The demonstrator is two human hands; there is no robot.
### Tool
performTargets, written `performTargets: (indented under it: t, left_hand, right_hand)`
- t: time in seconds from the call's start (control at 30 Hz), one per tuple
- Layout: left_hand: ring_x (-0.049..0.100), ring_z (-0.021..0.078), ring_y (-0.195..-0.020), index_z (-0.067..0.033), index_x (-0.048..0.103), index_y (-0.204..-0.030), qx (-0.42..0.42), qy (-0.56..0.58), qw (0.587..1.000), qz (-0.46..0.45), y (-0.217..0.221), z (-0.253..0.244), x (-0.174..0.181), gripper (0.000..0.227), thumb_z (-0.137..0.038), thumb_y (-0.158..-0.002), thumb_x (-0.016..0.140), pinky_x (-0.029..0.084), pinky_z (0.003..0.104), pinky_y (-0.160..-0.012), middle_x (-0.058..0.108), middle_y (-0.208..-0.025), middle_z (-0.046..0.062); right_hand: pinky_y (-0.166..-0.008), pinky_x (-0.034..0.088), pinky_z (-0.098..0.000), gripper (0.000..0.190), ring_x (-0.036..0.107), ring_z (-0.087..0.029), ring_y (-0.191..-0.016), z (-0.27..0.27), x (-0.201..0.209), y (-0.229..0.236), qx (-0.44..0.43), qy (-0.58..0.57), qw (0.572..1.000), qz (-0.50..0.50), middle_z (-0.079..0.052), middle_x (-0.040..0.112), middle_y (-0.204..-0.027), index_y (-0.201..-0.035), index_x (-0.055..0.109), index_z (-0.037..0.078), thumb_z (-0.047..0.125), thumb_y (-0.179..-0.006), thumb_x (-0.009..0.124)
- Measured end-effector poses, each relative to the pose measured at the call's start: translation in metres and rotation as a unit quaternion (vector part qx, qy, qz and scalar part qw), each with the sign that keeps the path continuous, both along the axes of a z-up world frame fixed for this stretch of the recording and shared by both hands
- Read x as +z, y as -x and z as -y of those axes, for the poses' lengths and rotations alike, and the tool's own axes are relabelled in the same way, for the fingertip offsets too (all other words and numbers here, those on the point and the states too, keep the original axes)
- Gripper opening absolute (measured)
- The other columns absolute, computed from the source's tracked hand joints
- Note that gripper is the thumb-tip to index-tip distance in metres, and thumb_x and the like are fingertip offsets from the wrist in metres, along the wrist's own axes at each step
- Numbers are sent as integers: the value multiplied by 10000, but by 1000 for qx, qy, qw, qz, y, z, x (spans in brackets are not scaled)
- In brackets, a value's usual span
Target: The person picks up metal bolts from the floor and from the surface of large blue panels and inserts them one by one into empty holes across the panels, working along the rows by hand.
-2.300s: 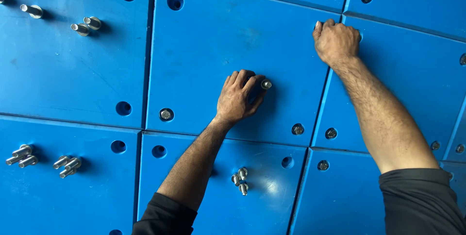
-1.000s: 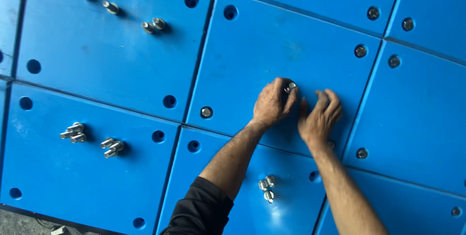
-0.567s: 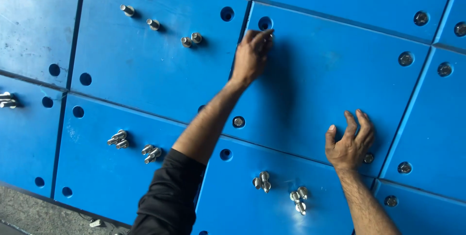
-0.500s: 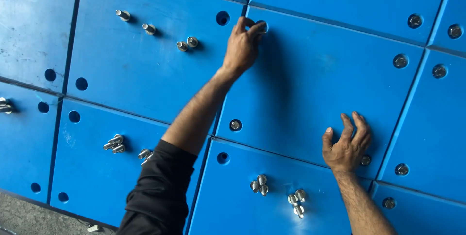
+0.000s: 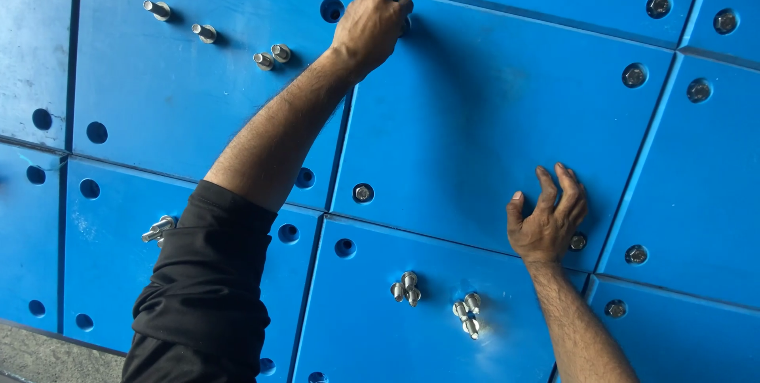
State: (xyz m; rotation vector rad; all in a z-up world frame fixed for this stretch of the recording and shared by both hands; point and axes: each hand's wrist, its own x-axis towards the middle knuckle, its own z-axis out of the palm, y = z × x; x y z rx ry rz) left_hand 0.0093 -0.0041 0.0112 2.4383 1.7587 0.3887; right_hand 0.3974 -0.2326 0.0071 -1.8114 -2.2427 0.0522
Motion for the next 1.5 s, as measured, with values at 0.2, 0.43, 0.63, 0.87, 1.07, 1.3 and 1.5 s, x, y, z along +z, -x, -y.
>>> performTargets:
  t: [0.2,0.43,0.63,0.87,1.07,1.3,1.5]
  left_hand:
    - [727,271,-873,-31,766,-990,39,-4,999,31,-5,9,-3,110,-138,-969,754,622,380,-710,693,-1052,162]
    - [693,278,-907,-30,767,-967,96,-83,987,100,-18,20,-18,166,-188,-924,794,604,406,-743,697,-980,153]
    - [683,232,-998,-100,783,-1035,18,-101,985,142,-3,19,-25,115,-65,-928,759,612,345,-841,708,-1073,44]
    - [664,265,-1019,-67,778,-1044,0,-82,993,89,2,15,-9,151,-84,-895,777,599,377,-856,678,-1067,99]
    - [660,296,-973,-27,762,-1025,-18,-66,996,66,0,11,0,177,-65,-853,778,600,406,-813,661,-1033,135]
    - [655,283,-1033,-57,736,-1092,-30,-31,997,62,3,13,11,253,-92,-846,782,601,400,-880,647,-1111,105]
    - [635,284,-1091,-76,730,-1130,-25,-24,998,44,1,10,-6,284,-30,-852,767,595,379,-888,628,-1149,112]
  right_hand:
    - [-1222,317,-617,509,387,-350,-1457,0,1,1,-1,-3,1000,-1,-148,382,-1497,-1476,495,98,434,-1097,443]
    - [-1216,314,-611,508,389,-346,-1449,0,0,-1,0,-1,1000,-2,-151,381,-1488,-1470,494,95,428,-1089,457]
    - [-1228,308,-613,509,389,-333,-1456,1,1,1,-1,0,1000,2,-142,377,-1488,-1472,499,99,428,-1085,469]
    - [-1219,311,-611,507,384,-338,-1458,0,0,0,-4,5,1000,1,-144,373,-1491,-1471,500,94,424,-1088,460]
    - [-1211,323,-610,516,395,-341,-1448,0,-1,0,-5,-4,1000,4,-144,382,-1491,-1473,504,93,438,-1093,449]
    - [-1209,334,-606,511,400,-343,-1441,-1,3,3,-1,-10,1000,-2,-147,391,-1482,-1465,499,96,440,-1090,449]
    - [-1218,318,-612,514,383,-342,-1453,-1,3,2,-4,0,1000,8,-145,380,-1495,-1472,489,102,437,-1085,447]
